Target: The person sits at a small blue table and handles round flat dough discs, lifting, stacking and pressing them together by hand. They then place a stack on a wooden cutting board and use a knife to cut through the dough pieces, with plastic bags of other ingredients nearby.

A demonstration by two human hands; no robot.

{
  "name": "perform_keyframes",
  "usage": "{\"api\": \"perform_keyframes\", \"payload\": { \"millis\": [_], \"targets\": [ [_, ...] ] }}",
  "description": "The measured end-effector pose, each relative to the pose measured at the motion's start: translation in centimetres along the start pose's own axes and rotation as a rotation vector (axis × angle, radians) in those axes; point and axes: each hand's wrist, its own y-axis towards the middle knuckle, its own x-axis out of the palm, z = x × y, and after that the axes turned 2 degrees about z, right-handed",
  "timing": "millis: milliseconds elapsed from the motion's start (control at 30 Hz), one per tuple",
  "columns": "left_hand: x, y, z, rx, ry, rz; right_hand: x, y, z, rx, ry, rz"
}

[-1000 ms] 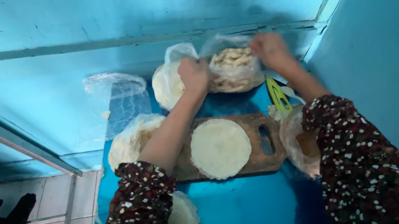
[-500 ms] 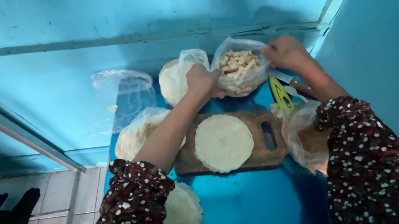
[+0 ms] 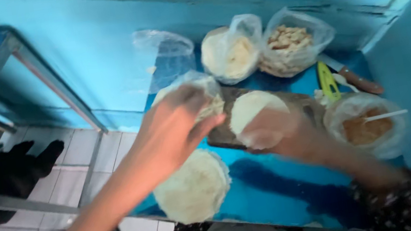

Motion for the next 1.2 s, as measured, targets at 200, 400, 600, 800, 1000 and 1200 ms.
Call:
{"api": "perform_keyframes", "payload": {
  "millis": [200, 400, 600, 800, 1000, 1200],
  "targets": [
    [-2.2, -13.1, 0.7, -0.592, -0.188, 0.232, 9.4, 0.8, -5.2, -0.321, 0.119, -0.359],
    [3.3, -22.8, -0.2, -1.068, -0.636, 0.471, 12.0, -1.2, -2.5, -0.109, 0.191, -0.269],
    [7.7, -22.0, 3.3, -1.057, -0.918, 0.347, 13.2, -2.6, 0.7, 0.840, 0.778, -0.366],
    [9.8, -18.4, 4.3, -1.110, -0.925, 0.266, 11.6, -1.6, -1.5, 0.590, 0.653, -0.373],
    [11.4, -18.7, 4.1, -1.134, -0.942, 0.357, 10.1, -0.4, -4.5, 0.083, 0.392, -0.227],
    [11.7, -18.9, 4.3, -1.113, -1.095, 0.351, 10.9, -1.2, -4.0, 0.412, 0.498, -0.288]
  ]
}}
